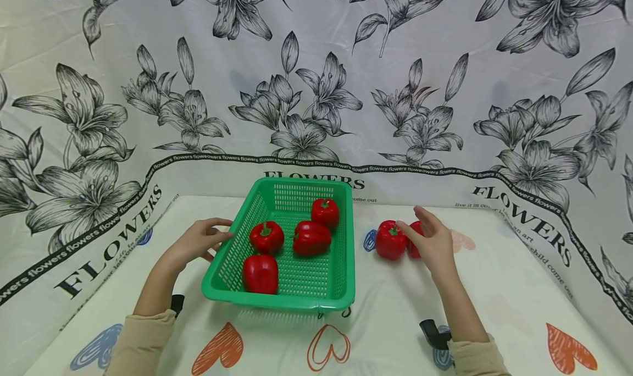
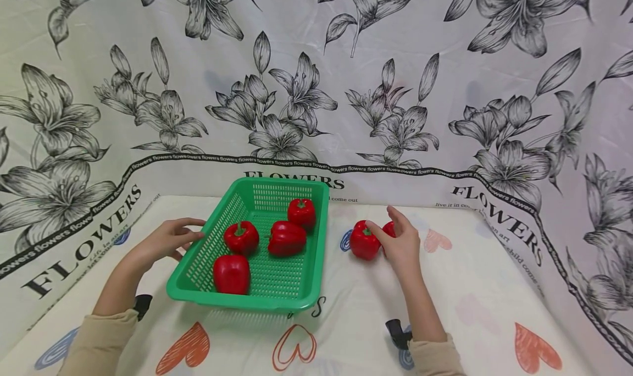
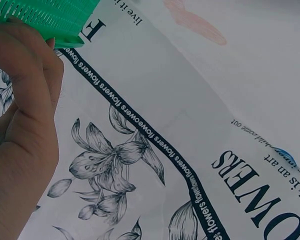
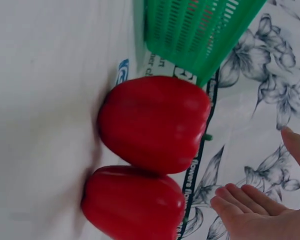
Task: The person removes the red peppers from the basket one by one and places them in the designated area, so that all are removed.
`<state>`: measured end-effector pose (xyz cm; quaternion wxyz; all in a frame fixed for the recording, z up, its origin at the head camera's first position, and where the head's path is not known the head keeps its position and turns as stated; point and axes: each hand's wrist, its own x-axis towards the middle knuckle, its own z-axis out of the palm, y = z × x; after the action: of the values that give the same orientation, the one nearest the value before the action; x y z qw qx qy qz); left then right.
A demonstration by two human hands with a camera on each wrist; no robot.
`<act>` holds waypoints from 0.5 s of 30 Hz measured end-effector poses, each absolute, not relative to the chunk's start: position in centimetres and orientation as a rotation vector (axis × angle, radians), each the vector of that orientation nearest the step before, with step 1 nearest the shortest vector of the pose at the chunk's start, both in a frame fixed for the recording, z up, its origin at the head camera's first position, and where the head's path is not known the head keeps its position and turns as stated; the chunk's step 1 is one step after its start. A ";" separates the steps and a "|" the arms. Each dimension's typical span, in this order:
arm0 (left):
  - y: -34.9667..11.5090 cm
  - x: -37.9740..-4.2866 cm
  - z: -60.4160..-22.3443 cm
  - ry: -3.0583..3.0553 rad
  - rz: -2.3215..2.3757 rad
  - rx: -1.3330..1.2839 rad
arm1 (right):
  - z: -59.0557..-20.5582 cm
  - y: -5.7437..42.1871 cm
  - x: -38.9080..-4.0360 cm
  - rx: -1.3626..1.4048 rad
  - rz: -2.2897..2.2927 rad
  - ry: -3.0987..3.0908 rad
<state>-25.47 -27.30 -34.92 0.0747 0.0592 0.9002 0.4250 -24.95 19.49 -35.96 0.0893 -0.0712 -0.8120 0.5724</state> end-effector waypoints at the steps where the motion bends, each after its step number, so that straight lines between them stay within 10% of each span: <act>1: -27.3 -25.5 -34.9 2.700 1.277 0.178 | -35.9 19.3 -24.9 -0.204 1.705 -2.417; 15: -27.4 -25.5 -34.9 2.692 1.290 0.198 | -35.9 16.1 -24.8 -0.016 1.764 -2.454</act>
<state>-25.52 -27.38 -34.94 0.0748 0.0661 0.8972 0.4301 -24.77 16.11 -35.95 0.0597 -0.0052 -0.8105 0.5827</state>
